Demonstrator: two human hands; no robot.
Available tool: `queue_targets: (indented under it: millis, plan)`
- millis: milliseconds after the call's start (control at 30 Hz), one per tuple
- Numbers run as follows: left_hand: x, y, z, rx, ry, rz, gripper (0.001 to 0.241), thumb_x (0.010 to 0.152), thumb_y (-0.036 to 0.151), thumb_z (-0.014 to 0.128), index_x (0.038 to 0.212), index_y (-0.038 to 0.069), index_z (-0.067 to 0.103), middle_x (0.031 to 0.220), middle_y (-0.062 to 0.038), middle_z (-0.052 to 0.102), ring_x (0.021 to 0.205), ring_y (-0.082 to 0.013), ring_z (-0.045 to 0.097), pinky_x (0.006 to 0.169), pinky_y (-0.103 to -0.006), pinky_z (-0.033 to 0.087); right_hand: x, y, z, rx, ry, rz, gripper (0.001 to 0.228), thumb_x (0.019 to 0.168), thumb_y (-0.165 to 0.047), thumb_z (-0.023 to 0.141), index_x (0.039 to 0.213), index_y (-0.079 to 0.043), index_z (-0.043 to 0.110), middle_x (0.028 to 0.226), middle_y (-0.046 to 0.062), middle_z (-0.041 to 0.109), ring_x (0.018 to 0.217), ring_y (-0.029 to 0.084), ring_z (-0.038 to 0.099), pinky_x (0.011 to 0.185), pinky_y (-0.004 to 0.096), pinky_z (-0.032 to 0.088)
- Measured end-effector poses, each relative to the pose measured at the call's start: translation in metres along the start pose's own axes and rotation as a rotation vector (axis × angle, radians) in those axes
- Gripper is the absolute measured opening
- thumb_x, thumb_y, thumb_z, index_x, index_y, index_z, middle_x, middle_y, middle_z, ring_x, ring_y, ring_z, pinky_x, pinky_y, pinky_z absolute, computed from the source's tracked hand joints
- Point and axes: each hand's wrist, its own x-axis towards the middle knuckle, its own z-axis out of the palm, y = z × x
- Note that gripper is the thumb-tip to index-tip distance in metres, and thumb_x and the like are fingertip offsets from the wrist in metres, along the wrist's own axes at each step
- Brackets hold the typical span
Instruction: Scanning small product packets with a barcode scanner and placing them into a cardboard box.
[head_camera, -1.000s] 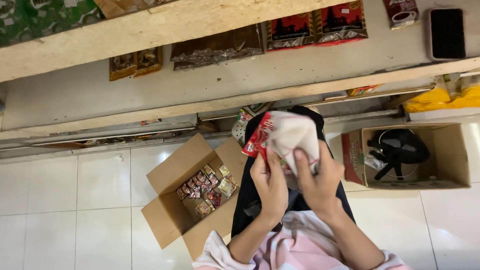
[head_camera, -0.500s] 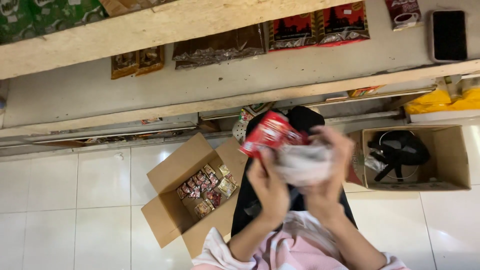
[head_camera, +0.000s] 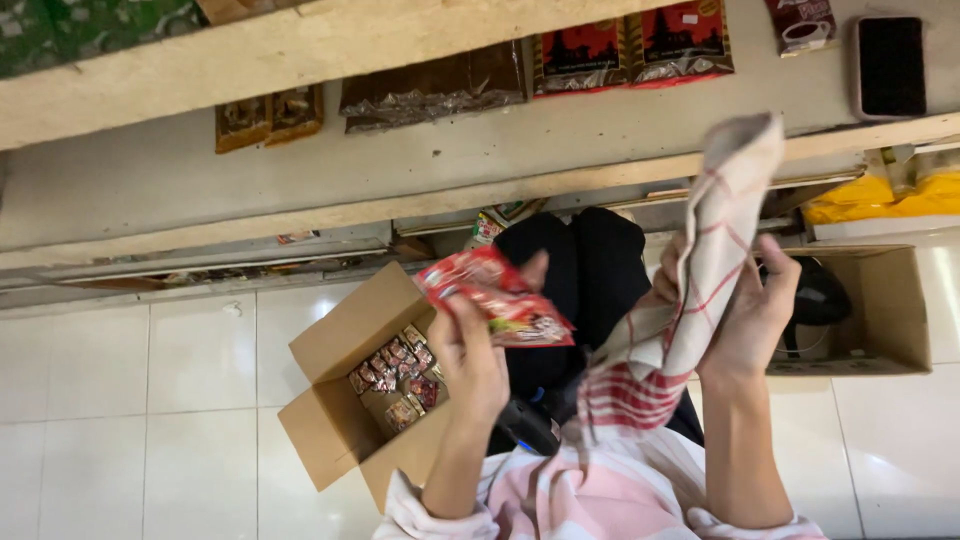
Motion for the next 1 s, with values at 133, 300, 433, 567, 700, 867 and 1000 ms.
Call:
queue_targets:
  millis: [133, 300, 433, 567, 700, 867, 1000]
  plan:
    - [0.0, -0.033, -0.018, 0.217, -0.329, -0.204, 0.045, 0.112, 0.035, 0.043, 0.123, -0.003, 0.064, 0.118, -0.009, 0.072, 0.101, -0.0151, 0.07, 0.093, -0.0312, 0.057, 0.004, 0.005, 0.029, -0.155, 0.014, 0.085, 0.046, 0.093, -0.018, 0.061, 0.135, -0.009, 0.046, 0.113, 0.008, 0.062, 0.105, 0.02, 0.061, 0.087, 0.037, 0.056]
    - [-0.016, -0.074, -0.02, 0.394, -0.532, -0.175, 0.038, 0.119, 0.029, 0.053, 0.113, -0.004, 0.069, 0.103, -0.003, 0.071, 0.096, -0.0063, 0.061, 0.086, -0.0271, 0.052, 0.009, 0.018, 0.051, -0.746, -0.095, -0.112, 0.044, 0.096, -0.012, 0.068, 0.133, -0.006, 0.045, 0.122, 0.008, 0.051, 0.116, 0.019, 0.052, 0.098, 0.038, 0.047]
    - [-0.015, -0.057, 0.007, 0.225, -0.35, -0.264, 0.037, 0.114, 0.03, 0.049, 0.12, -0.003, 0.066, 0.105, 0.001, 0.069, 0.094, -0.0025, 0.058, 0.085, -0.0231, 0.05, 0.013, 0.002, 0.068, -1.207, -0.311, -0.323, 0.037, 0.106, -0.032, 0.05, 0.116, -0.001, 0.068, 0.137, 0.017, 0.061, 0.133, 0.024, 0.05, 0.114, 0.042, 0.036]
    - [-0.005, -0.056, 0.0, 0.275, -0.177, -0.187, 0.037, 0.113, 0.029, 0.048, 0.12, -0.003, 0.065, 0.102, 0.0, 0.07, 0.09, -0.0044, 0.061, 0.081, -0.0242, 0.052, 0.014, 0.003, 0.009, -0.63, -0.206, -0.226, 0.063, 0.122, -0.051, 0.038, 0.113, 0.004, 0.067, 0.124, 0.016, 0.061, 0.119, 0.022, 0.06, 0.109, 0.038, 0.044]
    - [-0.004, -0.048, -0.002, 0.285, -0.267, -0.1, 0.037, 0.115, 0.029, 0.044, 0.125, -0.002, 0.061, 0.11, -0.002, 0.07, 0.099, -0.0063, 0.063, 0.09, -0.0243, 0.053, 0.005, -0.015, 0.039, -0.847, -0.401, -0.065, 0.06, 0.105, -0.053, 0.057, 0.132, 0.0, 0.062, 0.129, 0.014, 0.068, 0.121, 0.02, 0.067, 0.106, 0.036, 0.052]
    - [-0.005, -0.035, 0.008, 0.254, -0.298, -0.159, 0.038, 0.115, 0.024, 0.046, 0.142, -0.003, 0.048, 0.13, -0.01, 0.061, 0.114, -0.0103, 0.059, 0.1, -0.0284, 0.05, -0.006, 0.002, 0.031, -0.923, -0.319, 0.064, 0.041, 0.082, -0.003, 0.082, 0.12, 0.004, 0.067, 0.11, 0.007, 0.074, 0.102, 0.012, 0.069, 0.093, 0.029, 0.056]
    - [-0.002, -0.028, 0.01, 0.326, -0.326, 0.068, 0.043, 0.115, 0.016, 0.056, 0.15, -0.003, 0.038, 0.145, -0.015, 0.049, 0.131, -0.0152, 0.053, 0.116, -0.0321, 0.044, -0.002, -0.004, 0.034, -0.963, -0.374, 0.05, 0.041, 0.082, -0.003, 0.081, 0.121, 0.003, 0.068, 0.11, 0.005, 0.074, 0.099, 0.01, 0.069, 0.091, 0.029, 0.058]
